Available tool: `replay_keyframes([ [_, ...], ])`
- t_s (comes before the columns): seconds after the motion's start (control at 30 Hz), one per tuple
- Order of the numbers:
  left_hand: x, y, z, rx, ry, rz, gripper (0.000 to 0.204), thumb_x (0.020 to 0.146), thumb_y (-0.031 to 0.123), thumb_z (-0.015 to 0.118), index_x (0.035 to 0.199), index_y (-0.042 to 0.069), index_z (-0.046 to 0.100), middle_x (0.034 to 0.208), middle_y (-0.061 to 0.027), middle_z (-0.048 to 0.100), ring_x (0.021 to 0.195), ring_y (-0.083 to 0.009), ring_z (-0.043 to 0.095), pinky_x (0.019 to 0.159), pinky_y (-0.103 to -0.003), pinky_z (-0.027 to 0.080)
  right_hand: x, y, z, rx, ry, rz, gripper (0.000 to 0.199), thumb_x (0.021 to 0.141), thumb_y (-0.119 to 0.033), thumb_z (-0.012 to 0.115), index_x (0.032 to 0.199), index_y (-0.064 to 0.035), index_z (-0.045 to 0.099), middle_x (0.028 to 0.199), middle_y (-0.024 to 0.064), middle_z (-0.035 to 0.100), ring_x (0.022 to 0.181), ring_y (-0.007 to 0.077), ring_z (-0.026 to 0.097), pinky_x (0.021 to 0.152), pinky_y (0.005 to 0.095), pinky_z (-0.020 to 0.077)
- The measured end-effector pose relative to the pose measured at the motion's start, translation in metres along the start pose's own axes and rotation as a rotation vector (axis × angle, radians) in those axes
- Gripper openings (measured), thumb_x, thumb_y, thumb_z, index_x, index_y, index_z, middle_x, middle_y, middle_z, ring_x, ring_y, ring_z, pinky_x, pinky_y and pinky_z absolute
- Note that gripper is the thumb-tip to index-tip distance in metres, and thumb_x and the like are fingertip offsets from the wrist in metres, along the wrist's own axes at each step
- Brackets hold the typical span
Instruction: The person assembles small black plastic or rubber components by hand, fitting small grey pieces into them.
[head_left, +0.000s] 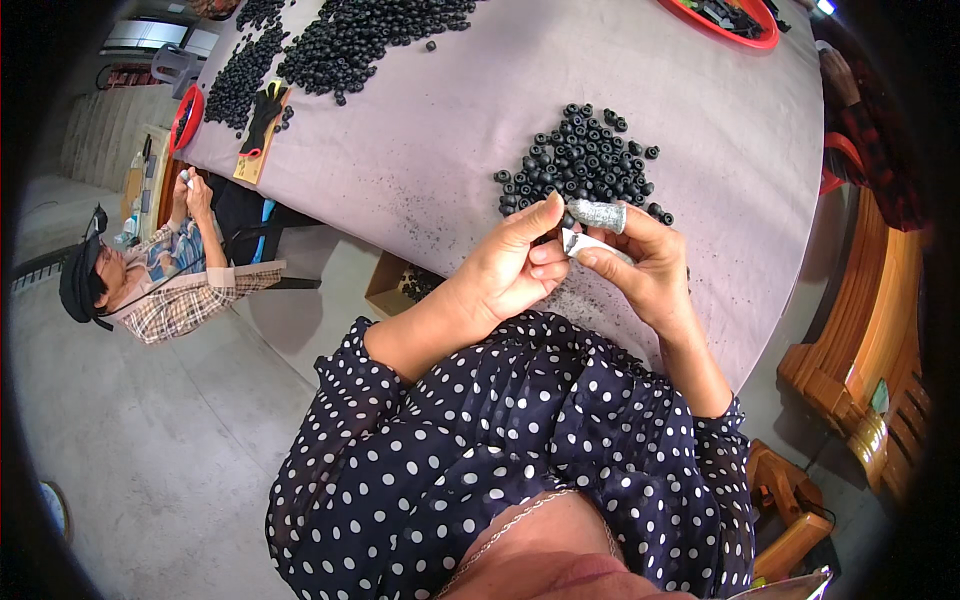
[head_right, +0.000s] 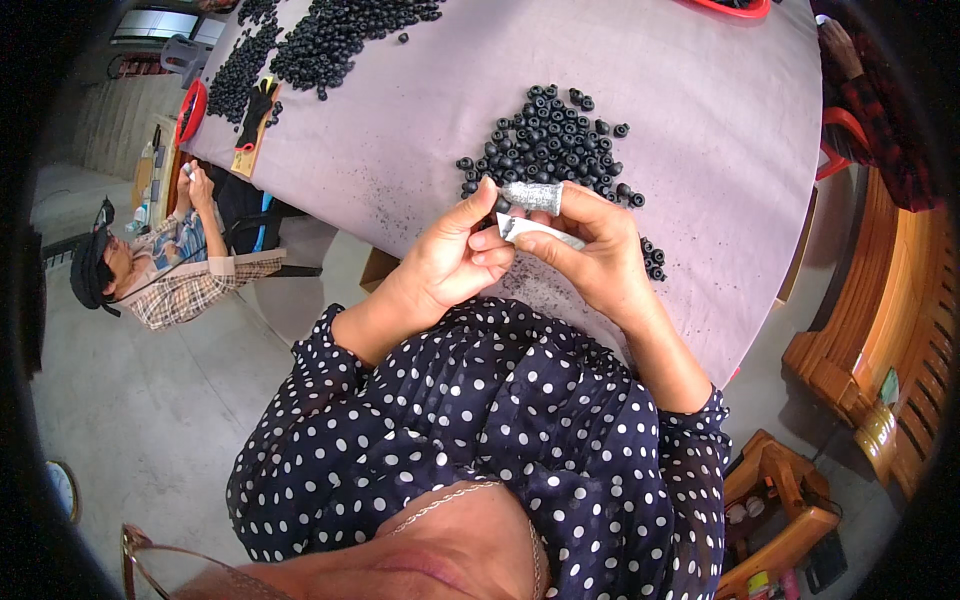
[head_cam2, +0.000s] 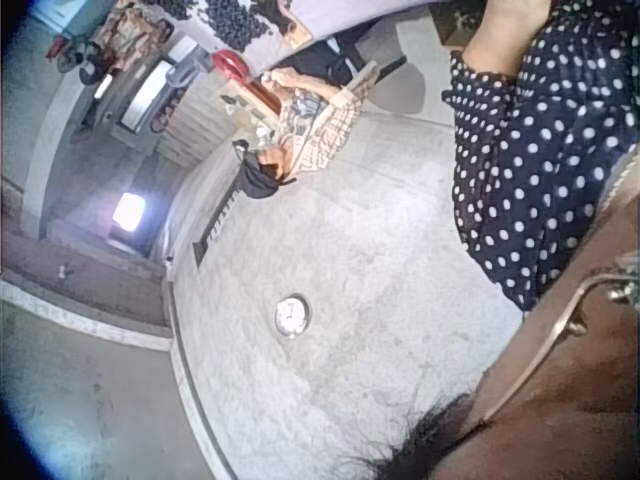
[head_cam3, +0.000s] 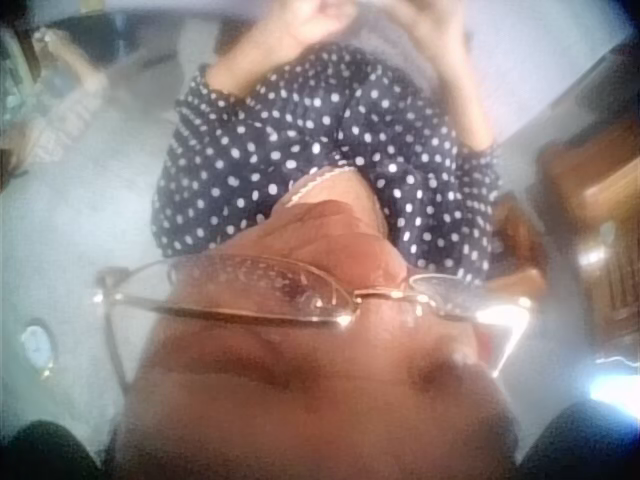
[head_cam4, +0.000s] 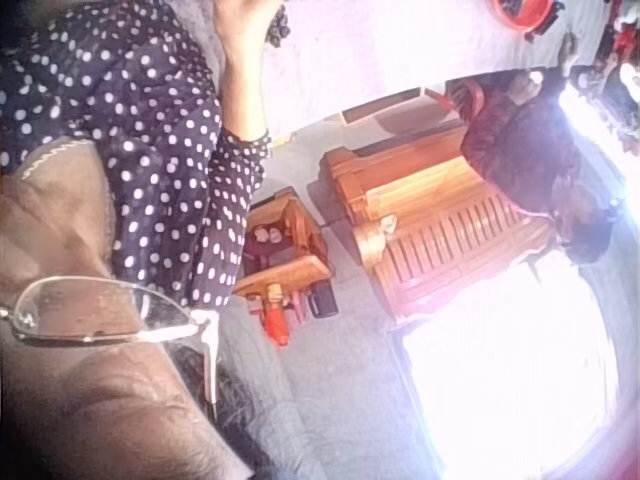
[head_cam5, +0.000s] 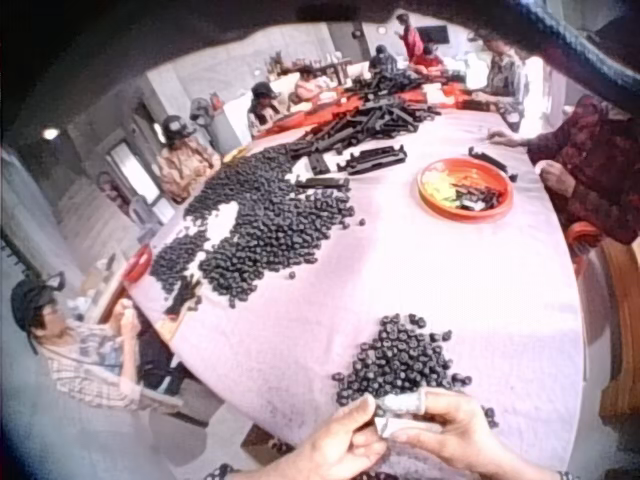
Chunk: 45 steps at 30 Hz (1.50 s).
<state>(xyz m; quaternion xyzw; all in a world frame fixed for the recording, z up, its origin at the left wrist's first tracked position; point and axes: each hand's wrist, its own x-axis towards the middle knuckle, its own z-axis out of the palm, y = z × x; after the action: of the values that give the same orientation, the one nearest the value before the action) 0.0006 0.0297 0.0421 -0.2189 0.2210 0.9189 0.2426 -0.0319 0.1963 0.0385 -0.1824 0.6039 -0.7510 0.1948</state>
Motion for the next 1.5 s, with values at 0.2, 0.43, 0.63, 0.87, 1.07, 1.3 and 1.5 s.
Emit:
replay_keyframes([
  [0.2,-0.001,-0.002,-0.003,-0.012,-0.017,-0.014,0.027,0.083,0.031,0.062,0.087,0.006,0.056,0.074,0.0001,0.053,0.049,-0.0019,0.038,0.045,-0.016,0.033,0.000,0.001,-0.008,0.077,-0.065,0.058,0.032,0.076,-0.005,0.067,0.107,0.0007,0.060,0.087,0.0012,0.054,0.082,0.0080,0.053,0.074,0.0229,0.0448],
  [0.43,-0.001,0.000,-0.002,0.049,-0.008,0.037,0.019,0.083,0.026,0.063,0.079,0.009,0.055,0.074,-0.0014,0.055,0.050,-0.0023,0.039,0.045,-0.015,0.033,0.001,0.000,-0.007,0.073,-0.054,0.075,0.030,0.076,-0.003,0.067,0.105,0.0015,0.061,0.086,0.0007,0.053,0.080,0.0077,0.052,0.072,0.0226,0.0446],
  [0.63,0.001,-0.002,-0.008,0.078,-0.040,0.061,0.020,0.082,0.024,0.064,0.074,0.010,0.053,0.072,-0.0011,0.055,0.050,-0.0018,0.039,0.044,-0.015,0.033,0.001,0.003,-0.013,0.119,-0.079,0.121,0.026,0.077,-0.002,0.066,0.102,0.0018,0.062,0.083,-0.0002,0.052,0.075,0.0061,0.049,0.067,0.0209,0.0434],
  [0.87,0.002,0.001,-0.004,0.078,-0.020,0.036,0.020,0.081,0.026,0.065,0.075,0.010,0.055,0.070,0.0011,0.054,0.049,-0.0011,0.038,0.044,-0.015,0.032,-0.002,0.001,-0.007,0.187,-0.065,0.131,0.033,0.077,-0.001,0.066,0.108,0.0008,0.058,0.087,-0.0005,0.056,0.080,0.0062,0.053,0.071,0.0204,0.0445],
  [1.07,0.001,0.001,-0.006,0.091,-0.075,0.046,0.022,0.084,0.029,0.061,0.086,0.007,0.057,0.077,-0.0017,0.056,0.049,-0.0017,0.038,0.043,-0.016,0.033,-0.001,-0.001,-0.007,0.172,-0.064,0.106,0.033,0.076,-0.001,0.067,0.108,0.0006,0.059,0.088,0.0000,0.058,0.083,0.0071,0.054,0.075,0.0223,0.0456],
  [1.3,0.000,0.001,-0.003,0.060,-0.029,0.018,0.020,0.081,0.027,0.065,0.078,0.009,0.056,0.073,-0.0017,0.056,0.048,-0.0018,0.039,0.044,-0.015,0.033,-0.001,-0.001,-0.006,0.137,-0.068,0.091,0.029,0.076,-0.002,0.067,0.104,0.0006,0.060,0.087,-0.0006,0.057,0.081,0.0067,0.053,0.075,0.0224,0.0454],
  [1.5,0.001,0.002,-0.006,0.053,-0.053,-0.005,0.018,0.082,0.027,0.064,0.081,0.010,0.058,0.077,-0.0036,0.058,0.048,-0.0021,0.039,0.043,-0.016,0.032,-0.001,0.000,-0.008,0.150,-0.074,0.109,0.027,0.076,-0.002,0.067,0.102,0.0006,0.061,0.085,-0.0011,0.056,0.080,0.0056,0.052,0.071,0.0210,0.0445],
])
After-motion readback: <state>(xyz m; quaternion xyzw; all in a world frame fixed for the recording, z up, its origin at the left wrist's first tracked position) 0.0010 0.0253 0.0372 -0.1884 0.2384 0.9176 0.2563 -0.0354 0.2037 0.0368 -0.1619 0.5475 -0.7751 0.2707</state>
